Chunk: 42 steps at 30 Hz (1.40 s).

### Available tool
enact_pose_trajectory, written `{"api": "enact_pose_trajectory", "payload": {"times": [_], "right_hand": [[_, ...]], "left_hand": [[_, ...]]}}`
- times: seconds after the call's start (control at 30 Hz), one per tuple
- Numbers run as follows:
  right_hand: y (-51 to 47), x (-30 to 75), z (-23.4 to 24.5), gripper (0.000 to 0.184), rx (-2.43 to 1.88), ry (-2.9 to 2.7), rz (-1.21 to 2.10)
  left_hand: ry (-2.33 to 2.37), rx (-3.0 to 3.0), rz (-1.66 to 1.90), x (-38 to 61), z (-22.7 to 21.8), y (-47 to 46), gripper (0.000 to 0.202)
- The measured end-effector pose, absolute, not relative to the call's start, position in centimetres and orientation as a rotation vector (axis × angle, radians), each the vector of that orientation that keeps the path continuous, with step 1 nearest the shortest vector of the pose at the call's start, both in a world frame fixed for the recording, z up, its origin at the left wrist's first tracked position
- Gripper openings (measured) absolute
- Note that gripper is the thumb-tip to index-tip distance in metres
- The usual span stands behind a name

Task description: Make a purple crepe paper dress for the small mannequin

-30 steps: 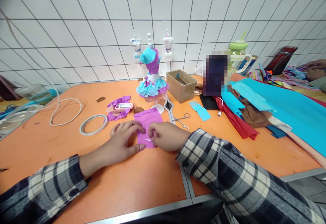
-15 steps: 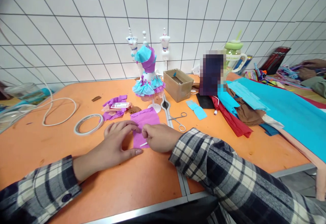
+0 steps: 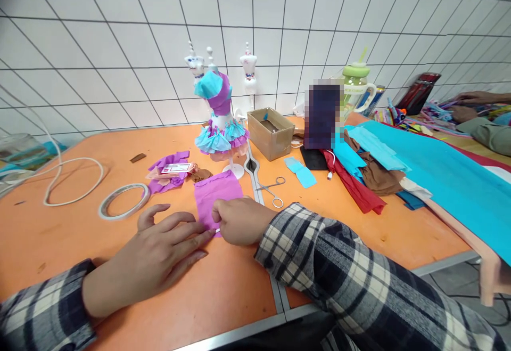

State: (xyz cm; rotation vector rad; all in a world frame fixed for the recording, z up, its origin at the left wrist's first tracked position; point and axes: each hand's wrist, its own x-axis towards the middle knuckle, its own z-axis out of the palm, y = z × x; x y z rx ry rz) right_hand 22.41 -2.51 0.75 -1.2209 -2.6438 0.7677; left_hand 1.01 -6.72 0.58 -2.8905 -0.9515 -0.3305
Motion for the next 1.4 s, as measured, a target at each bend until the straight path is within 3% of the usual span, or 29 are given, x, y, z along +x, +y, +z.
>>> {"api": "enact_pose_trajectory", "payload": {"times": [0.27,0.6,1.17,1.3,1.4], "right_hand": [[-2.8,23.2,1.4,0.035,-1.294,-2.546,0.751],[-1.6,24.4,1.3,0.032,-1.374,-2.349,0.986],[-1.5,25.0,0.9,0.032,-1.408,-2.497,0.356],[-1.2,25.4,1.6,0.022,-1.490,-2.368,0.564],[-1.2,25.3,1.3,0.034,-1.472,-2.391,0.653]], "left_hand": [[-0.949,-2.894,-0.363,1.4,0.4,-6.8,0.023],[-0.938,-2.933,-0.368,1.5,0.6,-6.8,0.022],[-0.929,-2.978,-0.278,1.5,0.6,-6.5,0.023],[-0.928,-2.976,-0.269,1.5,0.7,-6.5,0.023],[-0.936,-2.972,-0.269,1.5,0.7,-6.6,0.024]]}}
